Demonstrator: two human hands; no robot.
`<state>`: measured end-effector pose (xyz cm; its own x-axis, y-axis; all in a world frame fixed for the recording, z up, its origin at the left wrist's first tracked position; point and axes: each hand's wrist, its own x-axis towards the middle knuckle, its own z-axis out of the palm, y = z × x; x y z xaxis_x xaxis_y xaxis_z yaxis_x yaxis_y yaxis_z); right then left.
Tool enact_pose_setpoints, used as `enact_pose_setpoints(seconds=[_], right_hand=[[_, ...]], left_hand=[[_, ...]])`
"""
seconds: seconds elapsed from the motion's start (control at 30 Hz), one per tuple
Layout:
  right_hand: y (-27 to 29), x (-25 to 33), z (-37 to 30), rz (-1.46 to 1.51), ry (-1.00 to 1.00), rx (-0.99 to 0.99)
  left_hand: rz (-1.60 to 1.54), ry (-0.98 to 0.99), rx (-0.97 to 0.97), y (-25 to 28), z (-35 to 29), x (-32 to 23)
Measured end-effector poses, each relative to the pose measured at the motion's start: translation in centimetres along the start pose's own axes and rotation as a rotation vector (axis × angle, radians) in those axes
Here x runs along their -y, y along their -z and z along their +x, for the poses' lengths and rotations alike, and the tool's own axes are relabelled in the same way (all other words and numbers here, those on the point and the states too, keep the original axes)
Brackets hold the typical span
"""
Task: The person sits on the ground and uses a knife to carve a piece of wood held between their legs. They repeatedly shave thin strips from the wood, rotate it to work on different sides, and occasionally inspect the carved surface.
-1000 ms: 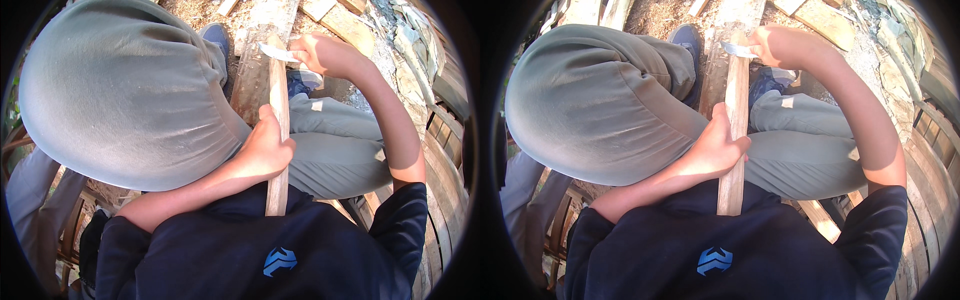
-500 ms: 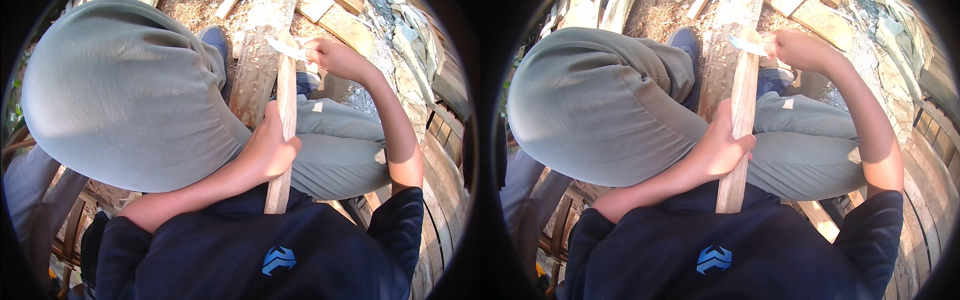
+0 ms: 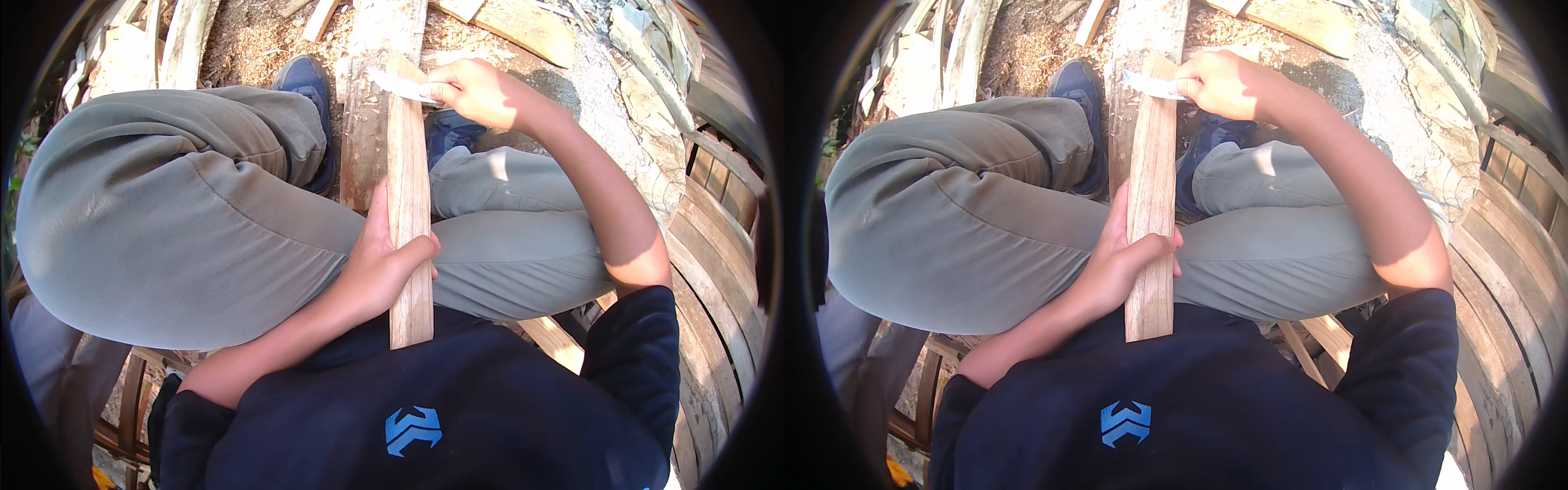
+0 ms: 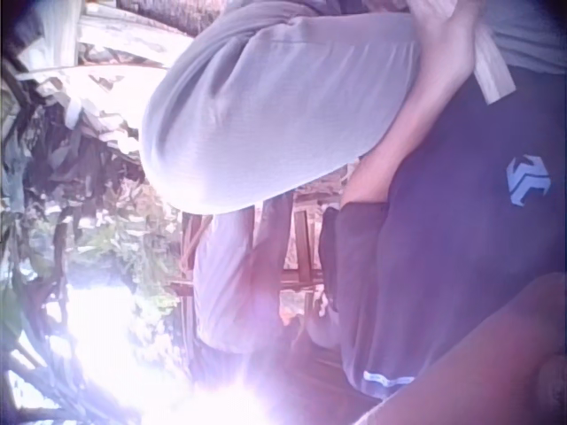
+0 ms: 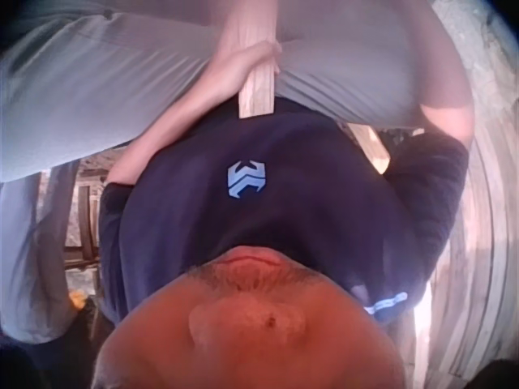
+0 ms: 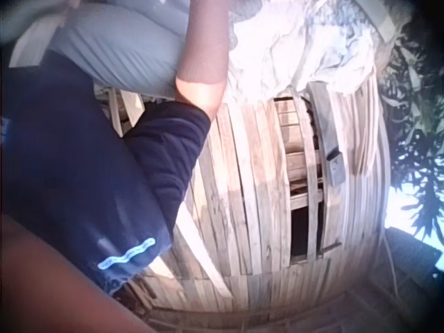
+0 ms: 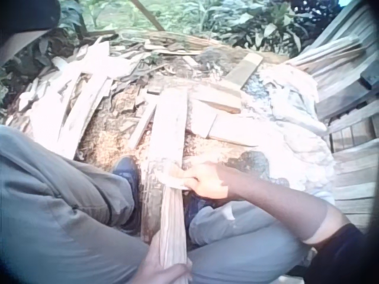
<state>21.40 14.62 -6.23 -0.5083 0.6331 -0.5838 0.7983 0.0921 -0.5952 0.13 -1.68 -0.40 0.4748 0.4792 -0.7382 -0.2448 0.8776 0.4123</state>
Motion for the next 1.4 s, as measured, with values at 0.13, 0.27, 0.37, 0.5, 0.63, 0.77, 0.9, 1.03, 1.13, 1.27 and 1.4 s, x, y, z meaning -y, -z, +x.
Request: enact_pose_setpoints(seconds=[0.13,0.27,0.37,0.5,0.63,0.77,0.9,1.03,1.13,1.27,1.4], right_hand=[[0.2,0.5,-0.3,0.048,-0.047,0.023],[0.3,0.2,0.4,0.072,-0.027,-0.054],[1.3,0.9,0.8,-0.009,-0.081,-0.004],[1.1,-0.9,2.0,0.01,-0.054,0.088],[0.4,-2.9,2.1,0.048,0.079,0.087],[-0.3,-3.3,1.8,0.115,0.134,0.122],[-0.2,-0.6,0.0,0.048,0.138,0.054],[-0.2,-1.8,0.6,-0.093,0.043,-0.101],[-0.6,-2.6,0.8,-0.091,0.073,-0.093],[0.4,-2.8,0.8,-0.02,0.05,0.022],[0.9,-4.0,1.4,0.032,0.162,0.055]], left_hand=[[-0.018,0.061,0.009,-0.4,-0.3,-0.9],[0.087,0.021,-0.059,-0.5,-0.8,-1.7],[0.409,-0.176,-0.086,0.9,0.1,-0.4],[0.365,-0.148,-0.066,0.4,-0.6,-1.1],[0.379,0.001,-0.044,0.0,-0.9,-2.0],[0.457,0.064,-0.058,-0.1,-1.0,-2.1],[0.458,0.073,-0.05,0.0,-0.8,-2.3],[0.417,0.074,-0.06,-0.5,-1.1,-2.5],[0.437,0.042,-0.029,-0.1,-0.7,-2.3],[0.442,0.014,-0.044,-0.1,-0.6,-2.0],[0.434,0.083,-0.059,-0.4,-0.8,-2.5]])
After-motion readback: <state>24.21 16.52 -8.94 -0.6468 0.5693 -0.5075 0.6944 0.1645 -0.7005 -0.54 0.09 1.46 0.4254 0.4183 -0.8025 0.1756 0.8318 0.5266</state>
